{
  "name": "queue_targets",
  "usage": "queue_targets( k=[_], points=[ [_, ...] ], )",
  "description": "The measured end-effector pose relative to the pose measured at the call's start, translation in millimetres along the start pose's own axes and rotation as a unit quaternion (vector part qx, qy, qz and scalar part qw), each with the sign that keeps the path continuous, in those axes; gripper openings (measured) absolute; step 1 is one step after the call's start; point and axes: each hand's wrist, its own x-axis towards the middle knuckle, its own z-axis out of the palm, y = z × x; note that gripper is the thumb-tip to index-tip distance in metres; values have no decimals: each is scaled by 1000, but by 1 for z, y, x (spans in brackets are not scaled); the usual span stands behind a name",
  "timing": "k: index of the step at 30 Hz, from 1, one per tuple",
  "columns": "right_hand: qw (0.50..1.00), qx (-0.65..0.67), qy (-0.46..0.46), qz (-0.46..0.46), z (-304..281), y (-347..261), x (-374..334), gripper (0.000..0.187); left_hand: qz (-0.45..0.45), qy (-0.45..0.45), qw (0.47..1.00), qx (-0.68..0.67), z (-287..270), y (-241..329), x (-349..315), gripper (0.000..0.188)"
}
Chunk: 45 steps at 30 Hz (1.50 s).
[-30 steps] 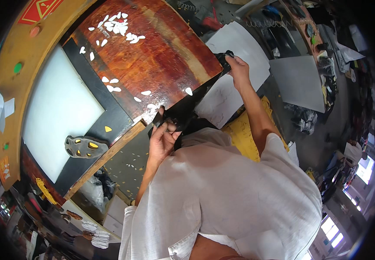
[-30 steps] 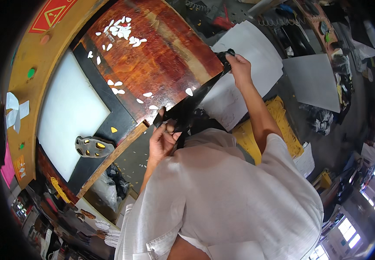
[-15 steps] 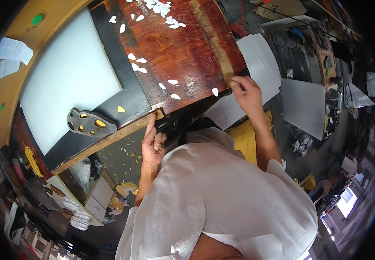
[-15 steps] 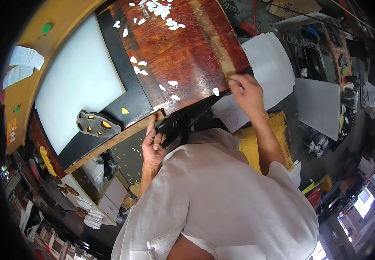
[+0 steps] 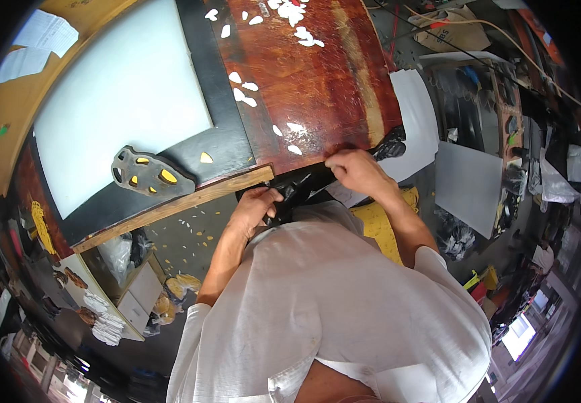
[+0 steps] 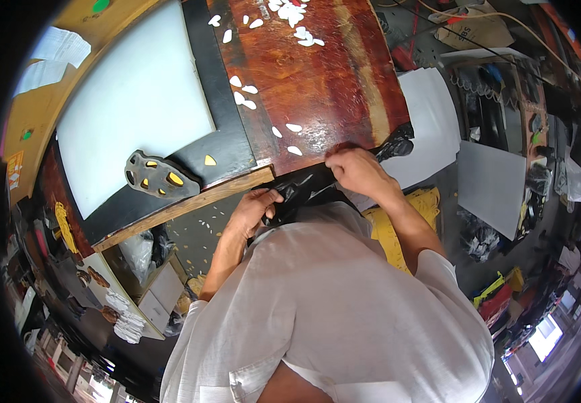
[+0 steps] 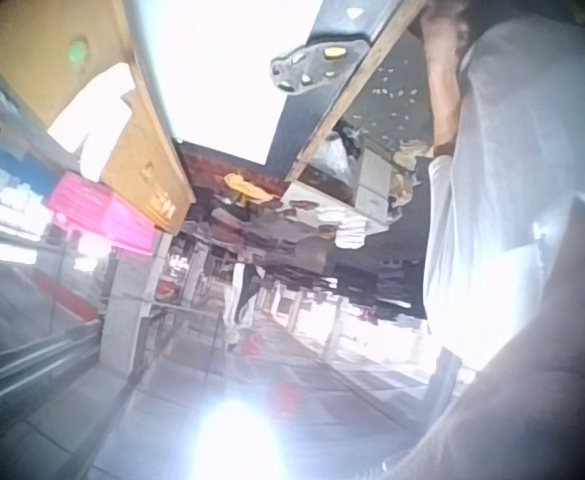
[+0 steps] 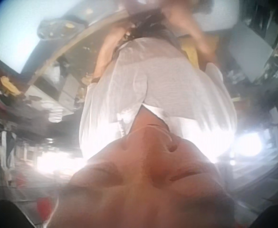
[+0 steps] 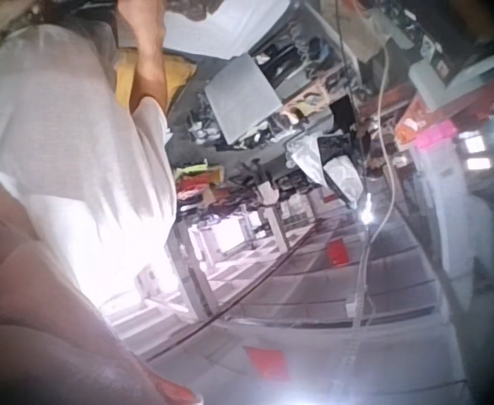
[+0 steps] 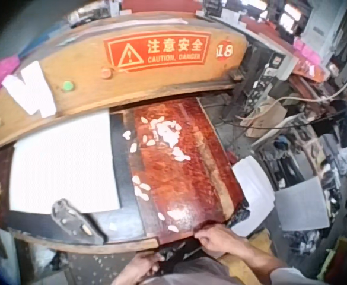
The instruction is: The person removes small white cutouts from a wooden work surface and places them into a black bag. Then the person lays a yellow sheet with cut-out characters on the table and removes the inner pieces from the cutouts, placing them into the bag.
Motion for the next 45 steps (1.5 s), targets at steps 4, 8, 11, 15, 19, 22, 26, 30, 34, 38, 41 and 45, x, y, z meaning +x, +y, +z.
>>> queue_targets(
  k=[4,8,11,15,19,22,26,30,34,38,41,45],
  points=[
    [980,129,143,-50,-17,-8,39,18,-17,24,967,-252,-4,-19,18,23],
    [968,181,171,-36,-22,-14,65,22,1,17,923,-384,-4,-34,34,20],
    [971,105,183,-113,-15,-29,84,28,29,37,877,-477,0,-40,44,12],
    [952,-88,218,-195,13,-49,105,32,45,21,845,-532,0,-48,50,6],
    [976,-72,49,-200,44,-38,61,27,43,-2,841,-539,-6,-51,50,4],
    [969,-45,48,-237,60,-24,12,26,22,26,847,-530,-7,-48,46,7],
    [973,5,68,-221,41,-21,-4,24,10,65,856,-513,-4,-38,38,16],
    [954,27,199,-221,-22,-12,82,24,18,34,853,-521,-2,-33,30,11],
    [919,-137,341,-141,-99,19,238,60,9,31,862,-506,-4,-33,29,9],
    [917,-142,367,-62,-144,45,364,77,20,28,852,-522,-6,-37,31,10],
    [906,-282,287,-129,-144,58,393,72,20,33,847,-530,-6,-40,31,9],
    [891,-263,216,-299,-124,74,352,69,9,48,857,-513,-9,-41,32,9]
  ],
)
